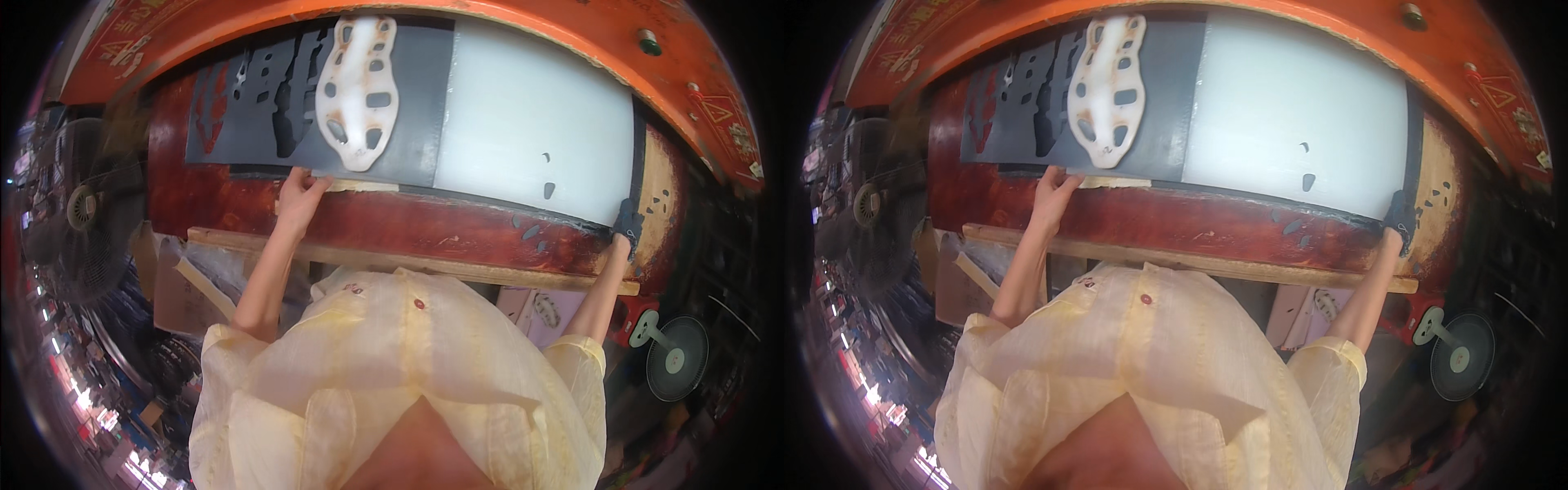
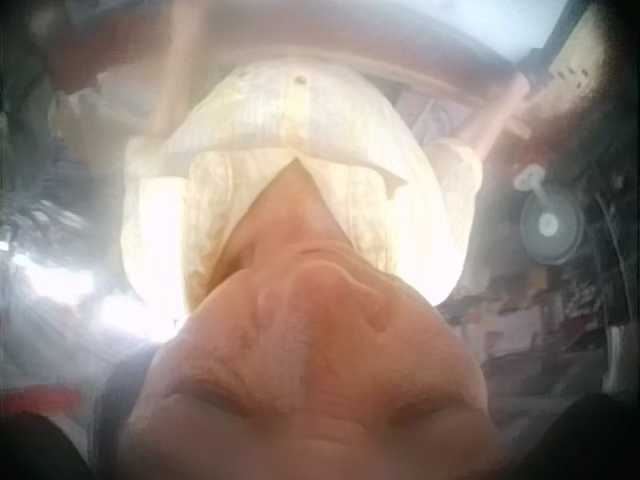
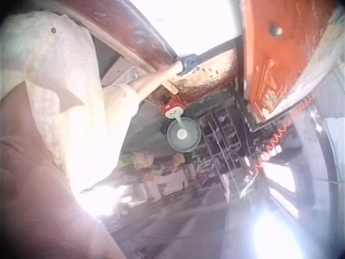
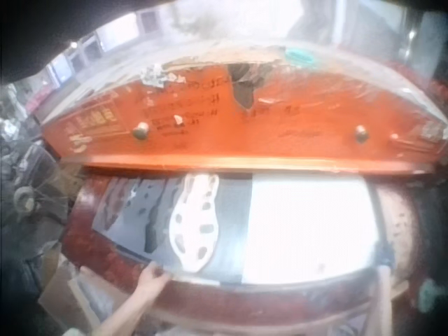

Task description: The person uses shears to cut a dark gray sheet placed on a cutting machine bed, following pre-cut outlines. They remove cut pieces and place them into a plastic bag, then reposition the sheet and continue cutting additional shapes.

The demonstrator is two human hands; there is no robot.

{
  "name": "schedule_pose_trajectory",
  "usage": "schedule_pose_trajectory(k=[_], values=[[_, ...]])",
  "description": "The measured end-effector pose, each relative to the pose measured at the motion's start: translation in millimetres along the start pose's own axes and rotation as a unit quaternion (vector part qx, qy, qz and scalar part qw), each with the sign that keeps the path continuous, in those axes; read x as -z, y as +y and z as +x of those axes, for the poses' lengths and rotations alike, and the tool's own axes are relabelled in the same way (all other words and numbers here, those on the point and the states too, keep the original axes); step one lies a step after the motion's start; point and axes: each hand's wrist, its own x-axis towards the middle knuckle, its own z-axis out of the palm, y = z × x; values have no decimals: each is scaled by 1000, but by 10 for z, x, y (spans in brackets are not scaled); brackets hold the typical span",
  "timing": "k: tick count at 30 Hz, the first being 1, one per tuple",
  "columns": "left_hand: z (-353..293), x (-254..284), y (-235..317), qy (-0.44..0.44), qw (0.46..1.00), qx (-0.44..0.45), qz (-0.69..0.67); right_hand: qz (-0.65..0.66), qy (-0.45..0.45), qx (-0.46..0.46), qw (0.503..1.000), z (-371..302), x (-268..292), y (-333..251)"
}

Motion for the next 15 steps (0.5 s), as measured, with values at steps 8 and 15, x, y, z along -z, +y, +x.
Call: schedule_pose_trajectory(k=[8,15], values=[[115,121,-6,-24,986,152,-67,-16,46,145,988,229,-256,265],[162,143,22,-96,988,99,70,-33,59,126,990,158,-289,246]])
